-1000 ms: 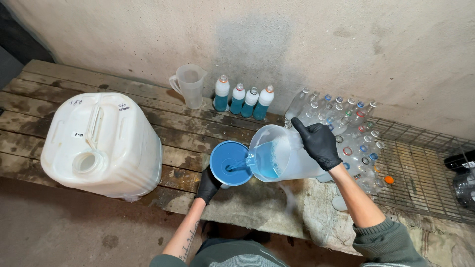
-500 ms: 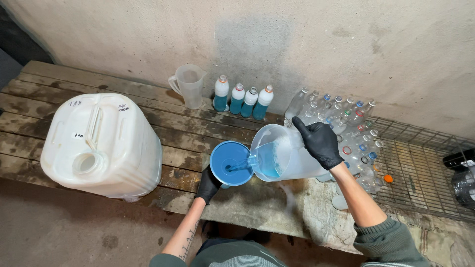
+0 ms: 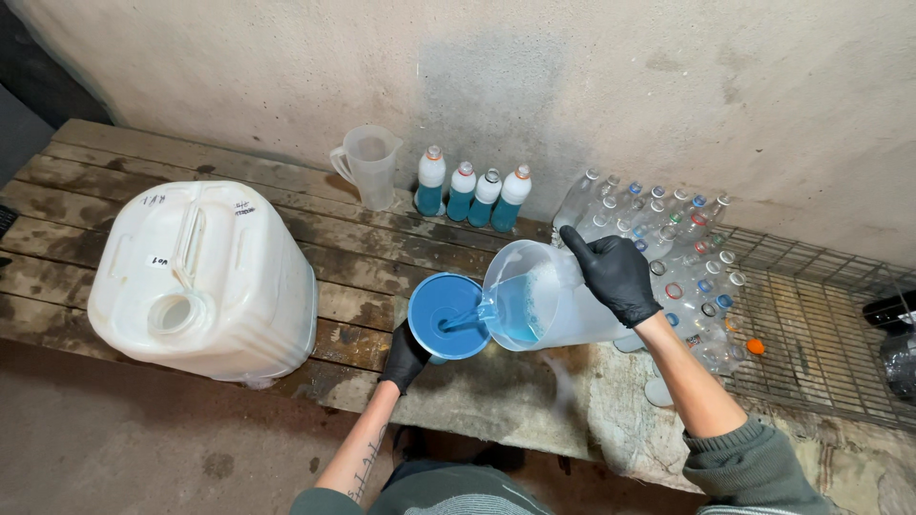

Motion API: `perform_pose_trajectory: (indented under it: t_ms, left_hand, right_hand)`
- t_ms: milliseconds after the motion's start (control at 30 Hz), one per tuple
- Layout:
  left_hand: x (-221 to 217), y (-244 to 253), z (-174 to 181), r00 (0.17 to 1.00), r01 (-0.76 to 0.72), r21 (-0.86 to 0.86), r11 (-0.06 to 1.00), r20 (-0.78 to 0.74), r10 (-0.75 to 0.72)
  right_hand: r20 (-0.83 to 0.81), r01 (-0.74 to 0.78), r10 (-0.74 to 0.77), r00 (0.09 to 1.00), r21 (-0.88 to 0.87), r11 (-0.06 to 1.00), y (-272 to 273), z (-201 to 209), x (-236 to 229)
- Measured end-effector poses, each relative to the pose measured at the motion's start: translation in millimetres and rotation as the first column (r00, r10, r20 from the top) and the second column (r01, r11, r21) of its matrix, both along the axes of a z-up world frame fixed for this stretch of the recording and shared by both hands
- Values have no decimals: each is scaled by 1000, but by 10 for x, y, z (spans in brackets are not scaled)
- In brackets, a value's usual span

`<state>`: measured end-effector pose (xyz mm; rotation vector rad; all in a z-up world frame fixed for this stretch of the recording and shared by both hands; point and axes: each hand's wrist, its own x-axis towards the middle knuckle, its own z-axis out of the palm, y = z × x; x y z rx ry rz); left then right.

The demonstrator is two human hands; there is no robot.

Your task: The person pours a blue liquid from a large white container into a measuring jug, then uses a blue funnel to fill several small plastic bottles on a wooden workbench.

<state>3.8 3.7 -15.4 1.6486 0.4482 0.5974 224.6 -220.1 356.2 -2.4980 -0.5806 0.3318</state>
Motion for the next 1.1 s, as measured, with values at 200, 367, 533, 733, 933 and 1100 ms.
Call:
perform_pose_trajectory:
  t_ms: [200,367,533,733,933,1100]
  left_hand:
    - [-25,-20,47,1000,-6,-3,1000,-9,6]
    - [-44,-60,191,1000,-13,-7,1000,-29,13]
    - [-8,-37,12,999,-20,18,1000,-41,20]
    - [-35,-75,114,999,-19,-34,999,-27,18]
    - [-31,-100,227,998,-47,-34,998,-31,46]
    - [24,-64,-25,998,-59,-13,998,-28,58]
  right_hand:
    - [-8,-7,7,1000,1,1000,14,-34,7]
    - [20,-18,19,1000,-7,1000,35,-22,9]
    - [11,-21,21,1000,-10,1000,61,43,-27]
    - [21,-35,36,999,-25,999,60,-22,40]
    - [19,-51,51,998,-19,999,86,14,6]
    - [19,-59,59,998,-8,998,86,35,-18]
